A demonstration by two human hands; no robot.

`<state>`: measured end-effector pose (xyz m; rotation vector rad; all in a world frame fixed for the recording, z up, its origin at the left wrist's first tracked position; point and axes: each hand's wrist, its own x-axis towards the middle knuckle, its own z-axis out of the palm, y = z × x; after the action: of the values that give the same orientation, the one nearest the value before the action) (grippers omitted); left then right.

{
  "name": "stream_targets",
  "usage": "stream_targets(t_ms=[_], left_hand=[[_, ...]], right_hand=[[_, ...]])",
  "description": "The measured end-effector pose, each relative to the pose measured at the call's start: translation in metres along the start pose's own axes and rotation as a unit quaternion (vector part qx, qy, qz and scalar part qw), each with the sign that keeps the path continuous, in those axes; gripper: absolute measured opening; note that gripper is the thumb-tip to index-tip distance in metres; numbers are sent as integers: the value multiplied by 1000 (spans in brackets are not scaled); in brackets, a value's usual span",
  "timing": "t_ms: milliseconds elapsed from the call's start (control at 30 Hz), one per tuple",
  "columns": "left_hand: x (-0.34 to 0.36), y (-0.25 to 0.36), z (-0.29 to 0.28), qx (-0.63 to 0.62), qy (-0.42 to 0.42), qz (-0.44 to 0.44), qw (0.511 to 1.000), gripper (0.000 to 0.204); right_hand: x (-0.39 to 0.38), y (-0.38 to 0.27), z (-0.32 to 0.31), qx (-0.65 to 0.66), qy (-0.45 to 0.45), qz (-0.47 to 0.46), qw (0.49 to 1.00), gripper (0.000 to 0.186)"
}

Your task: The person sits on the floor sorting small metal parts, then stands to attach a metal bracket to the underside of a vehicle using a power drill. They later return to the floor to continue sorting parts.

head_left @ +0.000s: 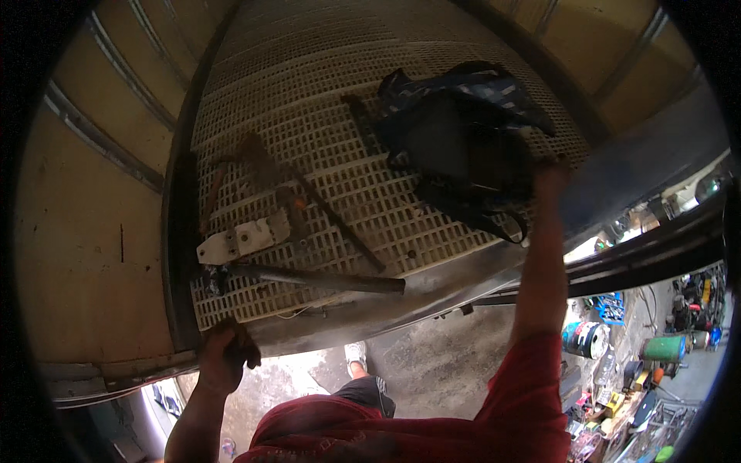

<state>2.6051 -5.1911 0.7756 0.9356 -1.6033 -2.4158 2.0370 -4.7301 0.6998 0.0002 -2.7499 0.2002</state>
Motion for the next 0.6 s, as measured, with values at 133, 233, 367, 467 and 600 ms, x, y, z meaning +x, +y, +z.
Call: stream_targets(t_ms=[133,233,367,467,600], left_hand=[[-57,-18,-35,-44,122,-59,990,33],[-86,-34,-54,7,164,-68,984,30],[-104,-35,-71,68,177,-141,972,19],[-121,-46,-89,45,168,-149,973,15],[-139,-49,-106,62,193,-187,961,21]], right_hand=[[29,32,14,-114,-162,-88,976,55],[23,34,19,-53,-212,-31,975,61],[36,55,34,9,-155,46,987,64],[30,57,38,-207,-176,-91,958,59],[3,77,27,-156,-138,-86,974,57]])
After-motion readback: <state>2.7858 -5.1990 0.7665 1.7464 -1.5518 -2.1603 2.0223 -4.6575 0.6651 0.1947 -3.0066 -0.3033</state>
